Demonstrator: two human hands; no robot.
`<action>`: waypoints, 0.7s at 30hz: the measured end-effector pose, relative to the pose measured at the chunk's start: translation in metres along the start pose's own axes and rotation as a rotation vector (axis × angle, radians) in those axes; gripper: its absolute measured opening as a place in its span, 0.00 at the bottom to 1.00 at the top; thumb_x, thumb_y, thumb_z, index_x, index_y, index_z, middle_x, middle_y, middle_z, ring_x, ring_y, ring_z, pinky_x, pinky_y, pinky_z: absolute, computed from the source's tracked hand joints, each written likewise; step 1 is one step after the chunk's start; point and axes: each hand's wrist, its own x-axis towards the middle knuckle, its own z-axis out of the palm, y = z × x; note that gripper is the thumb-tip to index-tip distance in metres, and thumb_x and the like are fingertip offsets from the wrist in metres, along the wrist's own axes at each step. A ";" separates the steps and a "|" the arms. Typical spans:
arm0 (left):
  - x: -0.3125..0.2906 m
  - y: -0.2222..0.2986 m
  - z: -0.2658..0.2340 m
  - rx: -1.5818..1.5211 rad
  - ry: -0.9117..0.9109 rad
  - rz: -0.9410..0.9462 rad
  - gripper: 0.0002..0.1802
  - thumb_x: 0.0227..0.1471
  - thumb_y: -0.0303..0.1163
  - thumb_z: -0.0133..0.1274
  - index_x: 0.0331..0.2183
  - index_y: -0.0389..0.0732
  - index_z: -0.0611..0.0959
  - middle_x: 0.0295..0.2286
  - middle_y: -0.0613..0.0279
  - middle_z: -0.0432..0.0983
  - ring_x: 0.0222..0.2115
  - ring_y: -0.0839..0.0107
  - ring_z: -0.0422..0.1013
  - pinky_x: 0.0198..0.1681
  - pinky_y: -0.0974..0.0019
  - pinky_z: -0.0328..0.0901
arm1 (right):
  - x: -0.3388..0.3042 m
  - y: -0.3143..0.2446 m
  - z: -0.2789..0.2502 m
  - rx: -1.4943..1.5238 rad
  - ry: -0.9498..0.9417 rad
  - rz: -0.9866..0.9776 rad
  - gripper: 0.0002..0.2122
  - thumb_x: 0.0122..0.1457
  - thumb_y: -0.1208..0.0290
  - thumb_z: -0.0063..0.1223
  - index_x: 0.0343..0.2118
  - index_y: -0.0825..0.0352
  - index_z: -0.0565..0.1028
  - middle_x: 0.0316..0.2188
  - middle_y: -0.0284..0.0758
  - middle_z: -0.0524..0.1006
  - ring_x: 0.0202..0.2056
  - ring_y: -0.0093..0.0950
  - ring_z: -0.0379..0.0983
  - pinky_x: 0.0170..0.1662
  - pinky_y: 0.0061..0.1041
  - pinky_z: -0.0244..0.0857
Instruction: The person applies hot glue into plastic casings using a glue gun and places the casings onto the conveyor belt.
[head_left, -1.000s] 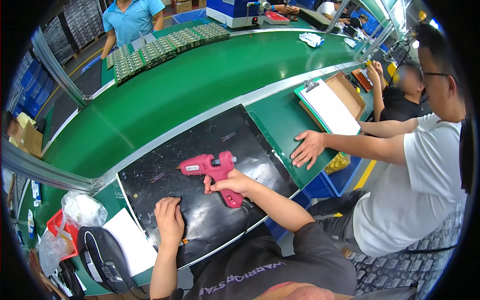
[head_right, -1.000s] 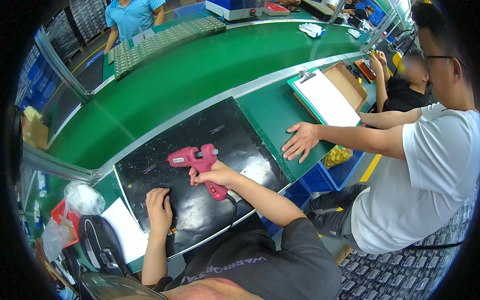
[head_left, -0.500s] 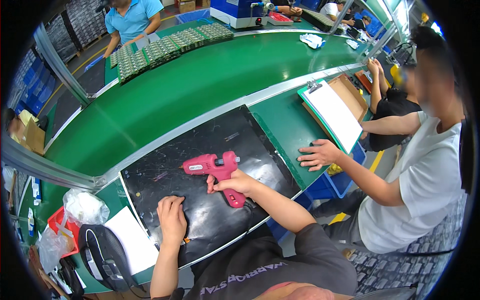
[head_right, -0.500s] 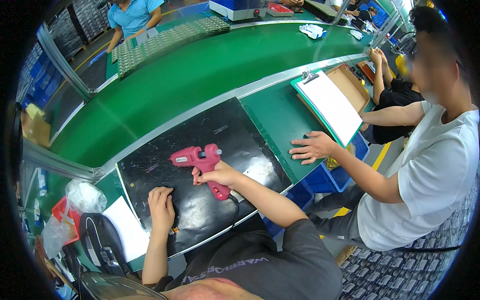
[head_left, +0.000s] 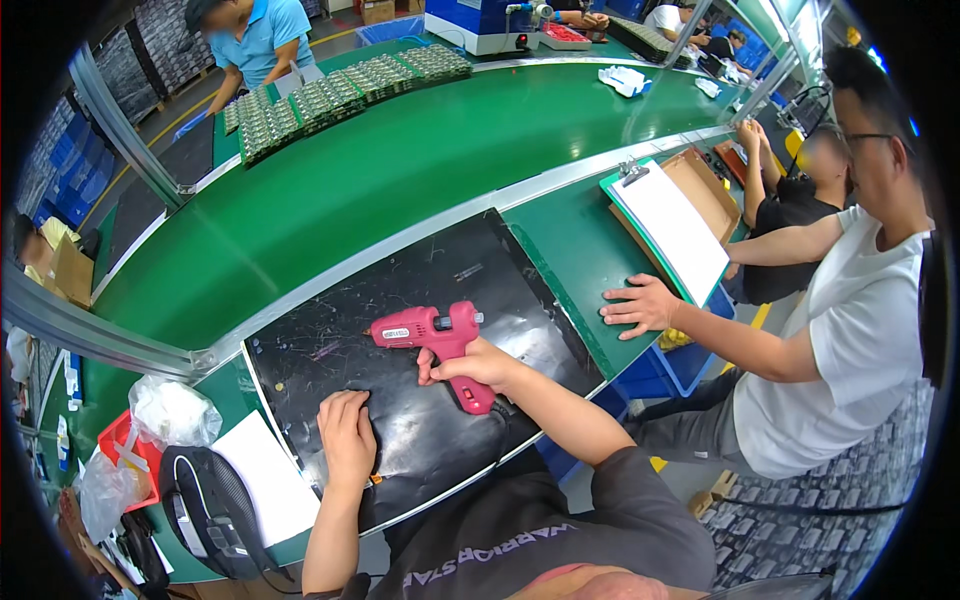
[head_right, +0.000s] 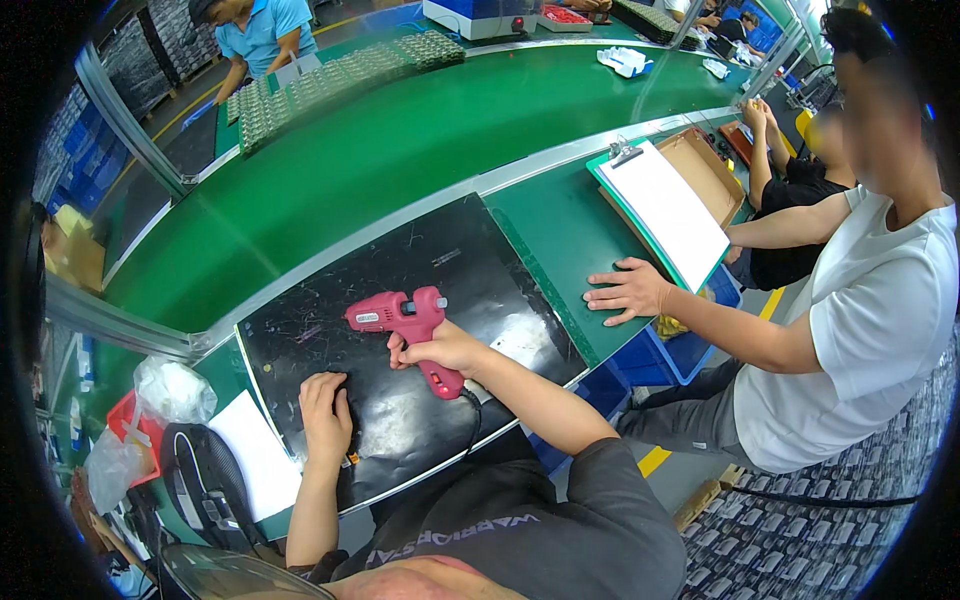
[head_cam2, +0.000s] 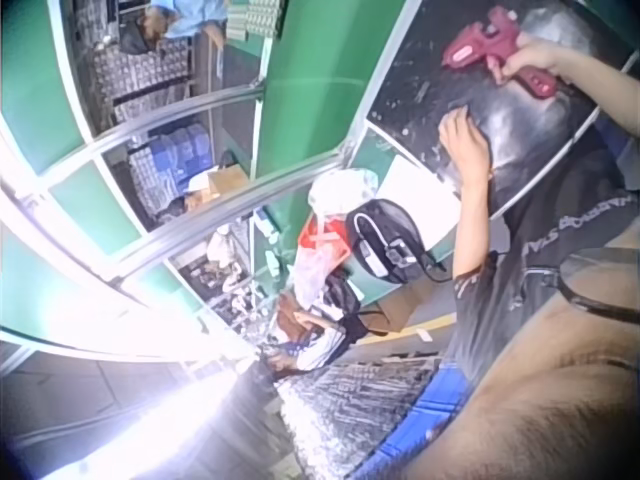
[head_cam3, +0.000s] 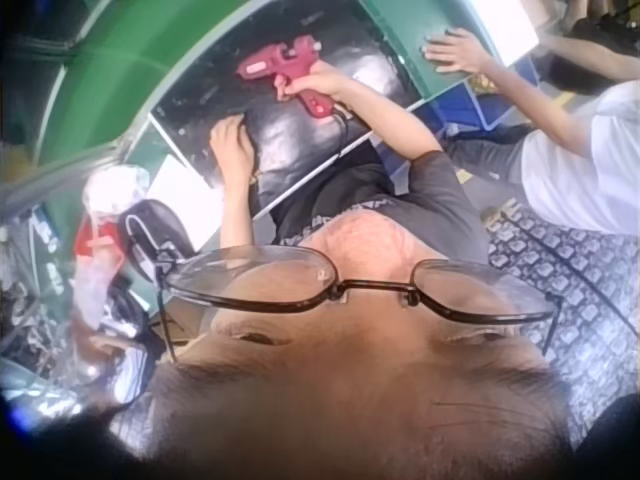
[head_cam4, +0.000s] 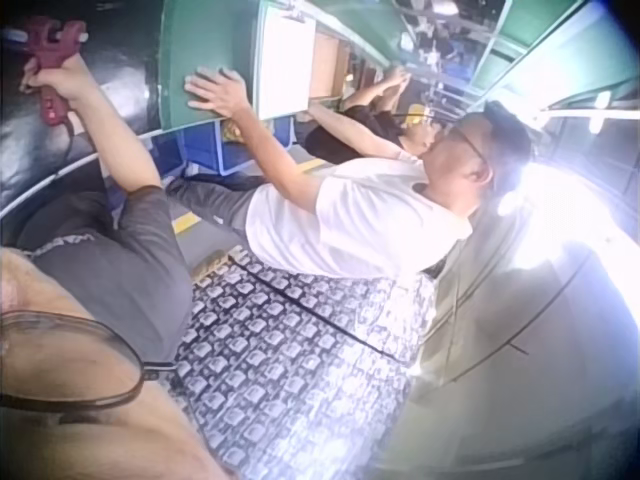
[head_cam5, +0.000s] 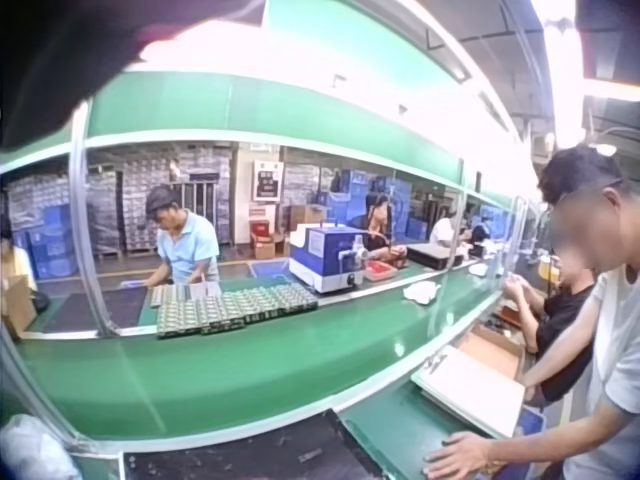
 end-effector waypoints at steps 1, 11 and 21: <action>-0.001 0.000 0.000 -0.003 0.000 -0.002 0.13 0.43 0.17 0.53 0.35 0.36 0.79 0.35 0.55 0.74 0.42 0.56 0.69 0.46 0.59 0.61 | 0.000 0.000 0.000 0.000 0.000 0.002 0.10 0.50 0.81 0.55 0.37 0.71 0.73 0.31 0.39 0.76 0.36 0.30 0.76 0.42 0.29 0.71; -0.004 -0.003 0.000 0.001 0.018 -0.030 0.13 0.41 0.18 0.55 0.34 0.38 0.81 0.35 0.58 0.75 0.42 0.57 0.69 0.45 0.59 0.62 | -0.003 0.005 0.001 0.008 0.035 0.023 0.13 0.47 0.84 0.54 0.38 0.71 0.73 0.30 0.41 0.78 0.37 0.32 0.77 0.43 0.31 0.71; -0.006 -0.013 0.001 -0.146 0.041 -0.164 0.20 0.45 0.19 0.54 0.44 0.36 0.76 0.38 0.52 0.73 0.41 0.53 0.68 0.46 0.56 0.62 | 0.000 -0.001 0.004 0.002 0.031 0.023 0.14 0.47 0.80 0.52 0.39 0.72 0.71 0.31 0.40 0.76 0.38 0.37 0.74 0.49 0.38 0.65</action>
